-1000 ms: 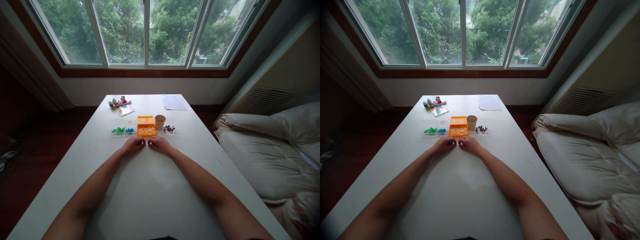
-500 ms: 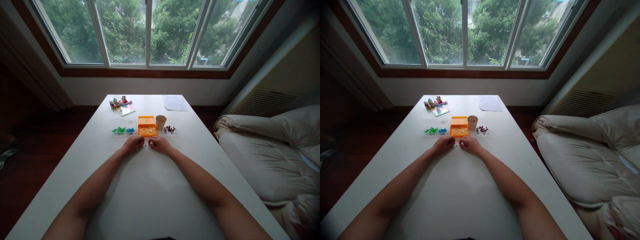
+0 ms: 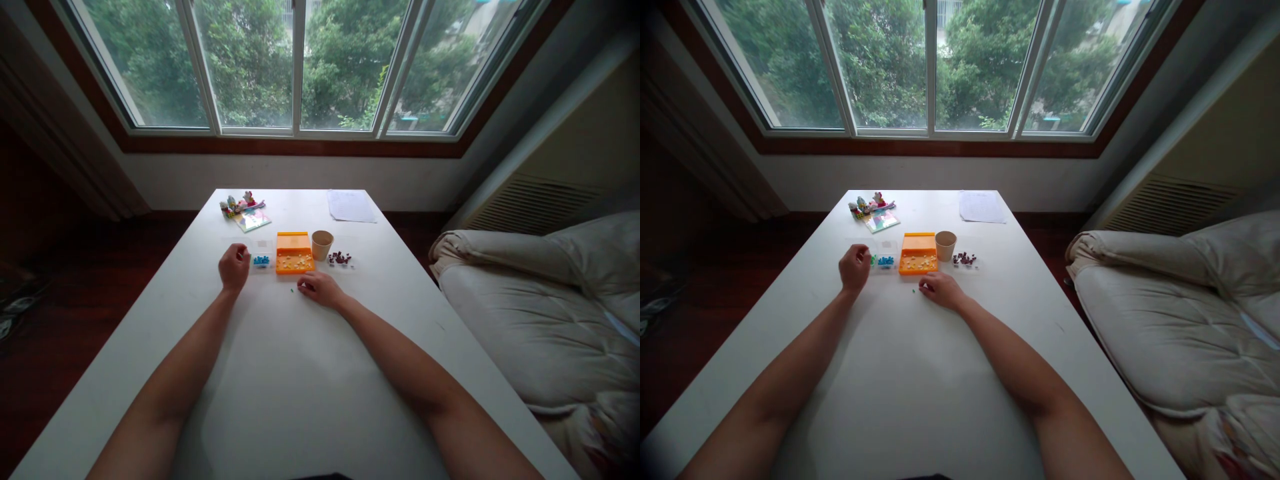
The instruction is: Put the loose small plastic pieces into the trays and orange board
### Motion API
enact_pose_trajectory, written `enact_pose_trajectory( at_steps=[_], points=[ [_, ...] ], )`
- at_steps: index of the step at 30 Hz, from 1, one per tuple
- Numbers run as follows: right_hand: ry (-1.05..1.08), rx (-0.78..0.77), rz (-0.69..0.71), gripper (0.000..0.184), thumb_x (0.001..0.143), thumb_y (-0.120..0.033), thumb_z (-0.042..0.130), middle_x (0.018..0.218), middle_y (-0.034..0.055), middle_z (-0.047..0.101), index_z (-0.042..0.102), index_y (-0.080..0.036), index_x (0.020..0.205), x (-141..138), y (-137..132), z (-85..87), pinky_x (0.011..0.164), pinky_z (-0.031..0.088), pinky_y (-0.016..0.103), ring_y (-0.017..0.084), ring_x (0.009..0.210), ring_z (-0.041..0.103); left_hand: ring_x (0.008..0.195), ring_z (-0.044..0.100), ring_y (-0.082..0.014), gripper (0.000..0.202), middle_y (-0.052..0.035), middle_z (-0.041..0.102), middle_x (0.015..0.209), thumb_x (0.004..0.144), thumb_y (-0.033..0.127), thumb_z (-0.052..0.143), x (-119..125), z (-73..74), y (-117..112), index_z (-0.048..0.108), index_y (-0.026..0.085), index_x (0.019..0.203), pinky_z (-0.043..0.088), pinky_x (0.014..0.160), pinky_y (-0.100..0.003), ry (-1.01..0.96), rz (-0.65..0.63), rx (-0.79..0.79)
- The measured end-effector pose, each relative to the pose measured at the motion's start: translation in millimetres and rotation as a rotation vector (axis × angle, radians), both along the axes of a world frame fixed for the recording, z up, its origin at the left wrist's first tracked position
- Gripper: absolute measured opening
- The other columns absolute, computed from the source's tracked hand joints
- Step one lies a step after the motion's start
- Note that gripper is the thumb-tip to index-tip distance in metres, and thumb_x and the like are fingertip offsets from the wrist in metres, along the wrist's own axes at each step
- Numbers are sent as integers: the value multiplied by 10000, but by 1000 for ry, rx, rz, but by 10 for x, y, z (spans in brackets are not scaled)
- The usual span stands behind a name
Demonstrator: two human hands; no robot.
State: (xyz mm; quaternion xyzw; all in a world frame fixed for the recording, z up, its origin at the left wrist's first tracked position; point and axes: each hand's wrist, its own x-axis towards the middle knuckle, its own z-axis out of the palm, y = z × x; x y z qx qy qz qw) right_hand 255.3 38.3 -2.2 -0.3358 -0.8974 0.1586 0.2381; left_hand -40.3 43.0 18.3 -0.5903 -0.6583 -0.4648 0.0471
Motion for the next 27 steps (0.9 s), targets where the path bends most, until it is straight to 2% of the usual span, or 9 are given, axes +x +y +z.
enact_pose_trajectory(
  at_steps=[2,4,9,11,13,17,20,27],
  points=[
    [9,-8,-6,65,900,-221,625,795,-2,610,683,-213,929,6,2,-3,659,330,224,120,715,507,699,577,-170,129,-12,652,816,893,279,519,-149,-26,52,618,212,942,431,717,-286,-56,113,-2],
    [15,-12,-7,65,899,-220,624,800,1,616,684,-212,924,7,1,-2,661,334,223,121,721,510,700,570,-178,123,-13,647,807,885,288,539,-238,-62,84,621,213,938,428,711,-292,-77,168,-9],
    [32,-2,-5,71,902,-235,622,801,5,626,687,-212,911,-4,7,-19,663,343,224,123,723,520,774,574,-202,196,-37,611,833,907,321,538,-183,-66,70,624,196,1030,437,750,-309,-11,119,20],
    [53,3,-17,78,905,-235,613,786,5,634,686,-211,899,-6,21,-39,664,350,226,124,714,525,780,574,-198,190,-51,612,865,925,299,503,-68,-34,20,632,190,1013,439,760,-310,32,33,14],
    [94,7,-63,100,913,-243,595,768,6,639,684,-205,888,-3,38,-55,659,357,230,124,691,525,770,574,-187,184,-57,624,900,933,274,485,88,-4,-54,642,194,986,439,743,-298,82,-108,-37],
    [235,30,-230,177,931,-287,548,717,7,622,678,-191,859,25,66,-38,633,368,238,129,643,518,754,581,-160,196,-45,645,916,946,252,478,434,12,-230,666,217,990,444,744,-282,265,-490,-197],
    [337,36,-326,221,941,-330,522,689,6,609,675,-189,866,52,71,2,612,376,244,135,620,518,858,610,-179,185,-60,659,1013,925,262,538,622,-11,-329,687,241,1033,461,778,-289,408,-720,-253],
    [382,16,-357,237,939,-355,521,677,4,603,671,-191,860,63,73,7,597,382,248,135,601,513,1063,591,-221,311,-69,654,1165,926,235,568,755,-23,-392,651,275,1222,462,914,-333,506,-931,-290]
  ],
)
